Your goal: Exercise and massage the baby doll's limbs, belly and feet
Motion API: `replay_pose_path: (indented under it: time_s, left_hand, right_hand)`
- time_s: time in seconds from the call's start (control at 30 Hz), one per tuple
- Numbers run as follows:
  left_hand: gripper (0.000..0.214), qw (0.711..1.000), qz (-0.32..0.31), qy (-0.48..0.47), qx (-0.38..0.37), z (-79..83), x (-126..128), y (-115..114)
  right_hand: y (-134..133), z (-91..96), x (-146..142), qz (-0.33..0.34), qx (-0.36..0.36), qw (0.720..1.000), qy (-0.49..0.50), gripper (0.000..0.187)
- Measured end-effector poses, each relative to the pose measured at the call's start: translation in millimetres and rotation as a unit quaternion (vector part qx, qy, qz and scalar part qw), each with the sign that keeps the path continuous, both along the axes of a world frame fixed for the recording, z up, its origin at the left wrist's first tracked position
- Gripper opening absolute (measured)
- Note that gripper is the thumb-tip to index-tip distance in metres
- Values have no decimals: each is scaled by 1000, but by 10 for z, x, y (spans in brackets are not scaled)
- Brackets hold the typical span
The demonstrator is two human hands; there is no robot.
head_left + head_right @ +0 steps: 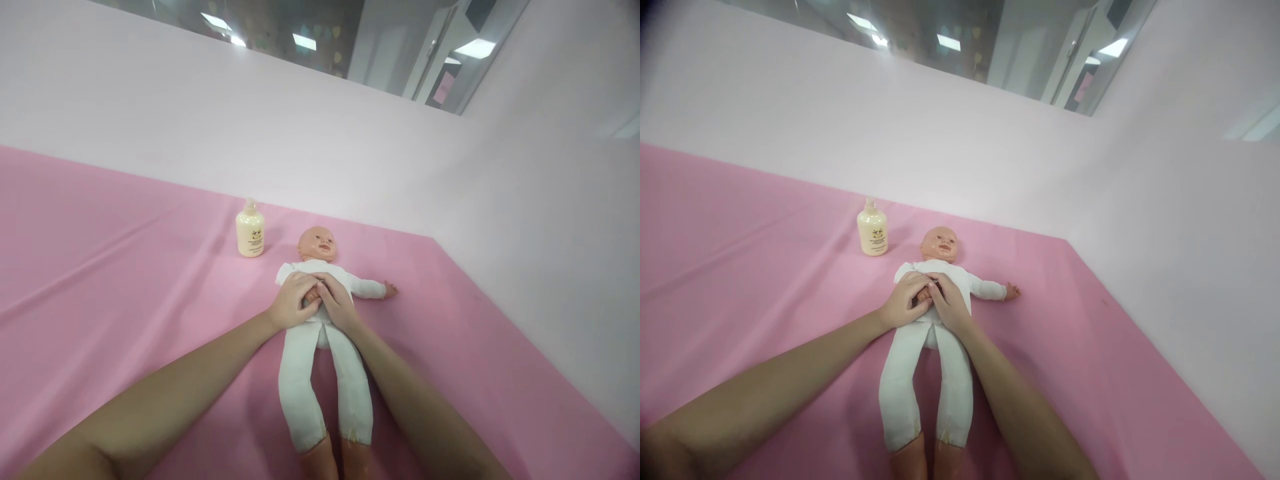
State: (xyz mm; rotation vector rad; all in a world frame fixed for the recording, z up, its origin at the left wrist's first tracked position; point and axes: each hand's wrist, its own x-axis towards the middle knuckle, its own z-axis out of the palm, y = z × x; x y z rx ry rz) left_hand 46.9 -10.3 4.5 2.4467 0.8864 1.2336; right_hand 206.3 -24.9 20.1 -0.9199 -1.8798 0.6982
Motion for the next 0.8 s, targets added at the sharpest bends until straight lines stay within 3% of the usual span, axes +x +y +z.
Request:
replay_pose_path:
  time_s: [0.8]
  left_hand:
    - [13, 999, 18, 24, 16, -41, 31, 30]
  right_hand:
    - [24, -30, 0, -6, 5, 1000, 2, 29]
